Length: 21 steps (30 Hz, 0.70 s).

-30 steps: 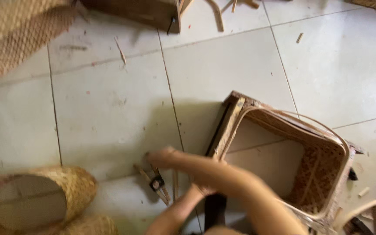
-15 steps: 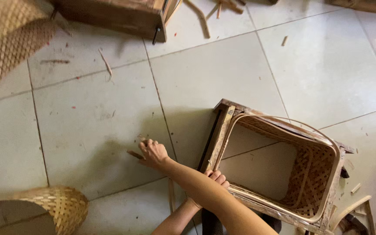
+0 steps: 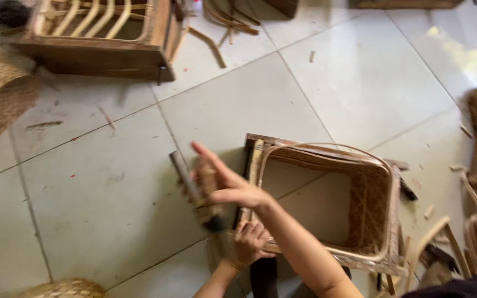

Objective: The person assembles a rectangular basket by fitting a woven body into a wooden frame, then adds and secures a thin wooden rim around the top edge. They use a hammer to tap the rim into place and insert additional wooden strips inside the basket.

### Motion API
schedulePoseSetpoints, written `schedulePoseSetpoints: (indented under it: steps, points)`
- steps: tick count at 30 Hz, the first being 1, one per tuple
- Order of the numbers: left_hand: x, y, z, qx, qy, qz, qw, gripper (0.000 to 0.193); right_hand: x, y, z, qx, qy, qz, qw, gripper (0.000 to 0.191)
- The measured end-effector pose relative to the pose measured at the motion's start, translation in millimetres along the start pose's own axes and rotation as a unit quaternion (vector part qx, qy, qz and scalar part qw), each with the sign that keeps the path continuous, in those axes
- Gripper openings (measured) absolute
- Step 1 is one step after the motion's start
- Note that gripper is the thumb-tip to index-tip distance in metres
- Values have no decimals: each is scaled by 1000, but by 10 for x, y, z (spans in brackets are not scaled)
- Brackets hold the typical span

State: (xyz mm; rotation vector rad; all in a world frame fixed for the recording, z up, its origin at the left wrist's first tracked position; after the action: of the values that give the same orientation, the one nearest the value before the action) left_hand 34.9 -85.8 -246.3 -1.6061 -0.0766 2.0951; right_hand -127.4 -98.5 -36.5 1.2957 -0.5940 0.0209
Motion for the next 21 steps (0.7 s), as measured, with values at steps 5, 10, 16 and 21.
schedulePoseSetpoints:
  steps: [5, 10, 16, 21]
  points:
    - [-79, -130, 14, 10, -92, 42, 995, 75, -255, 817, -596, -37, -83, 25, 996, 75]
    - [-156, -232, 47, -15, -39, 25, 999, 67, -595, 820, -1056, -5, -246, -133, 960, 35]
    - [-265, -323, 96, 11, -103, 120, 987, 34, -1683, -41, -1403, 76, -198, -481, 851, 32]
    - [-294, -389, 109, 6, -84, 70, 994, 64, -2295, -800, -2264, 328, 81, -717, 609, 45]
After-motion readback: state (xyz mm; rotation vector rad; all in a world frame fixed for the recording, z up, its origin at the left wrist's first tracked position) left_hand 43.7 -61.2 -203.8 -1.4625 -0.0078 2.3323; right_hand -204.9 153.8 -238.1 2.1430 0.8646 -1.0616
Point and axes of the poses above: each hand's wrist, its own z-axis towards the middle knuckle, its own x-axis out of the palm, y = z × x, the point moved 1 cm from there along z, towards the middle knuckle, and after that the axes turned 7 degrees about -y, right-handed, at the moved point
